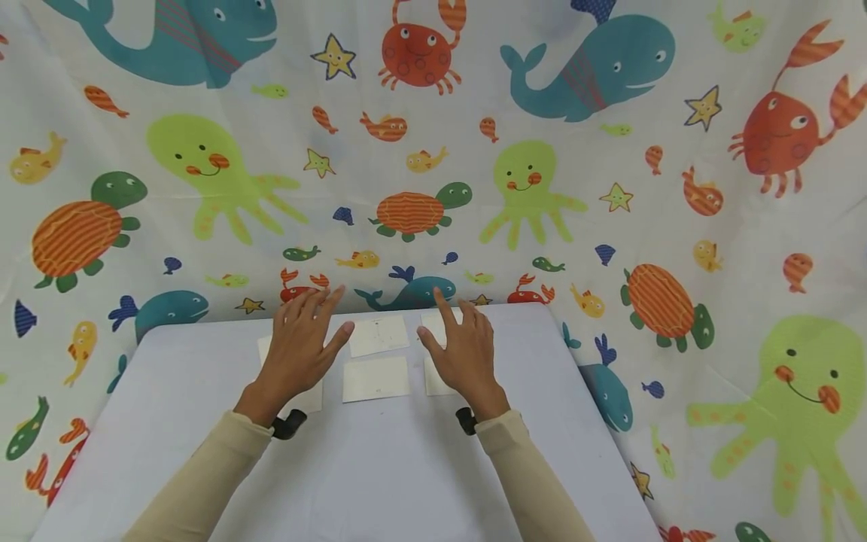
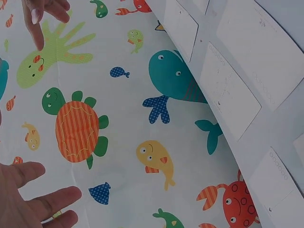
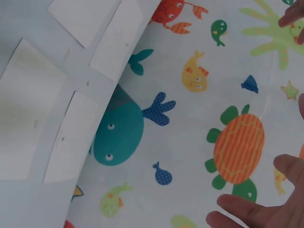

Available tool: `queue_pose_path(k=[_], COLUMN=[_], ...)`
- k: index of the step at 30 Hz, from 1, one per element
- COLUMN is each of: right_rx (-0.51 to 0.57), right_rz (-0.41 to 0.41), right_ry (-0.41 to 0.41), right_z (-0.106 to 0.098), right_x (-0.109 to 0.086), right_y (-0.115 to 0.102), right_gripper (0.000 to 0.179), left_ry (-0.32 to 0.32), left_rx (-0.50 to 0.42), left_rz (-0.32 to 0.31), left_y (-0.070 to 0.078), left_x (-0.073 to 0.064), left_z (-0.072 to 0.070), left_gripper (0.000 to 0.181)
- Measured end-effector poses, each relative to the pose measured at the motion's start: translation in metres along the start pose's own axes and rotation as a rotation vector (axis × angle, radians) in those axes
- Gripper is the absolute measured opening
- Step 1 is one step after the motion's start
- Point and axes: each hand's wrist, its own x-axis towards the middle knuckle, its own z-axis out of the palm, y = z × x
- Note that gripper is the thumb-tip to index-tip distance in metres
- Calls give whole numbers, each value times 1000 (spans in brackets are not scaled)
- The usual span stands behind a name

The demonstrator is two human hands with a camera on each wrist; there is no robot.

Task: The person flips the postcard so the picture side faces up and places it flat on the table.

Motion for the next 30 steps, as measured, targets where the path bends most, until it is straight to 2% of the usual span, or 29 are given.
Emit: queue_pose_path(k=[5,13,23,28,30], right_rx=[21,70,87,98,103], right_rz=[30,51,100,153,163], right_ry=[-10,27,48,28,20], right_z=[5,10,19,23,23], right_x=[-2,-3,-5,-6,-6], right_y=[3,11,24,28,29], right_gripper=[74,70,71,71,71], left_ry=[45,57,53,21,5], left_rx=[-38,-56,12,86,91], left_rz=[-9,-39,-32,-1,-8], left_y=[-3,-4,-8,-8,-8], left_x=[-3,-5,-9,-10,-11], left_z=[9,22,39,44,46], left_gripper=[72,73,74,74,73])
